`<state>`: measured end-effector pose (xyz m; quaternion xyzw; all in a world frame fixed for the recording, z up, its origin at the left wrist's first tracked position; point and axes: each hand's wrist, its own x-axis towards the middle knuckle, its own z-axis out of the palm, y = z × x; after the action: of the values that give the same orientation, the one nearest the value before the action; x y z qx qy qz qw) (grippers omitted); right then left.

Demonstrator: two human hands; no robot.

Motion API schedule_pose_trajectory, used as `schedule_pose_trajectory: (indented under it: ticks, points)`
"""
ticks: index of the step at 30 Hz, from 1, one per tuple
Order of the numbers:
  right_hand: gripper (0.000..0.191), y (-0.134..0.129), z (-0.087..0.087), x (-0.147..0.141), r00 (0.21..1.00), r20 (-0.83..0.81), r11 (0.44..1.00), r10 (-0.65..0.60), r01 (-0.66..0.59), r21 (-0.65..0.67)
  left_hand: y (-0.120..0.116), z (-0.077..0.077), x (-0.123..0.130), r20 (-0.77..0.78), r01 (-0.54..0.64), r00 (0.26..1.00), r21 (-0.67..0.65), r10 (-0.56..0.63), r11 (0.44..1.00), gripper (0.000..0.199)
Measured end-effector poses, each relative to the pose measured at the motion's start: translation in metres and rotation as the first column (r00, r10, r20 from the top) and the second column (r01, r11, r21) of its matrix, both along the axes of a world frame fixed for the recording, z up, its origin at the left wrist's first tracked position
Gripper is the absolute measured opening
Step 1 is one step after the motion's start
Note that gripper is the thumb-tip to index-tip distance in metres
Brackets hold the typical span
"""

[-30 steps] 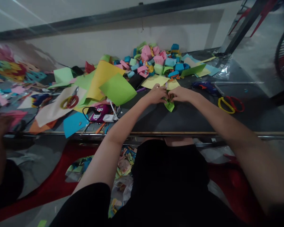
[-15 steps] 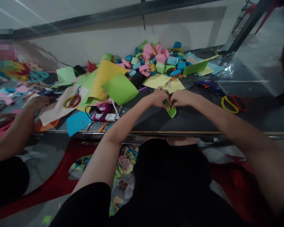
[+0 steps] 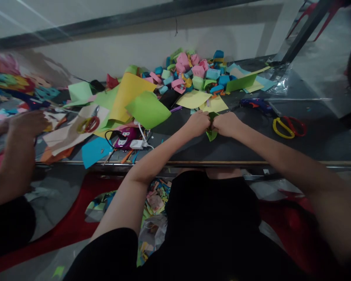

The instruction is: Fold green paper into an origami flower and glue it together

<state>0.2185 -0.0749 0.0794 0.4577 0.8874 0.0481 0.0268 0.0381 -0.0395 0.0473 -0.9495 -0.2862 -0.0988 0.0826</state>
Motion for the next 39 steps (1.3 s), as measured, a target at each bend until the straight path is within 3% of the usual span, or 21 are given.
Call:
schedule_pose_trajectory:
  ticks: [5, 10, 18, 21, 25, 28, 32, 35, 39]
  points:
    - [0.030, -0.025, -0.011, 0.008, 0.997, 0.044, 0.993, 0.059, -0.063, 0.101, -0.031, -0.002, -0.010, -0.062, 0.001, 0.998, 0.073, 0.003, 0.997, 0.026]
    - [0.035, -0.043, -0.029, 0.024, 0.996, -0.049, 0.981, 0.081, -0.071, 0.180, -0.056, -0.003, -0.014, -0.109, -0.054, 0.992, 0.062, 0.061, 0.997, 0.029]
    - [0.041, -0.062, -0.041, 0.038, 0.987, -0.151, 0.983, 0.050, -0.022, 0.181, -0.077, -0.011, -0.028, -0.099, -0.073, 0.992, 0.022, 0.075, 0.997, 0.042]
    - [0.044, -0.059, -0.041, 0.039, 0.983, -0.179, 0.989, 0.037, -0.011, 0.147, -0.072, -0.011, -0.030, -0.053, -0.049, 0.997, 0.024, 0.050, 0.999, 0.043]
    - [0.044, -0.039, -0.040, 0.041, 0.966, -0.259, 0.994, 0.019, 0.011, 0.111, -0.045, -0.005, -0.031, 0.020, -0.030, 0.999, 0.029, 0.029, 0.999, 0.036]
    - [0.041, -0.019, -0.039, 0.044, 0.950, -0.294, 0.994, 0.108, -0.100, 0.040, -0.016, 0.004, -0.035, 0.003, 0.052, 0.999, -0.016, -0.052, 0.998, 0.030]
    - [0.043, 0.002, -0.035, 0.051, 0.921, -0.309, 0.959, 0.237, -0.272, -0.076, 0.011, 0.013, -0.039, -0.096, 0.154, 0.980, -0.177, -0.173, 0.972, 0.034]
    - [0.046, 0.008, -0.029, 0.054, 0.912, -0.314, 0.948, 0.263, -0.305, -0.090, 0.012, 0.016, -0.036, -0.108, 0.187, 0.971, -0.224, -0.215, 0.957, 0.035]
    - [0.037, 0.007, -0.024, 0.052, 0.921, -0.273, 0.946, 0.277, -0.311, -0.090, -0.003, 0.016, -0.030, -0.041, 0.230, 0.969, -0.227, -0.245, 0.947, 0.032]
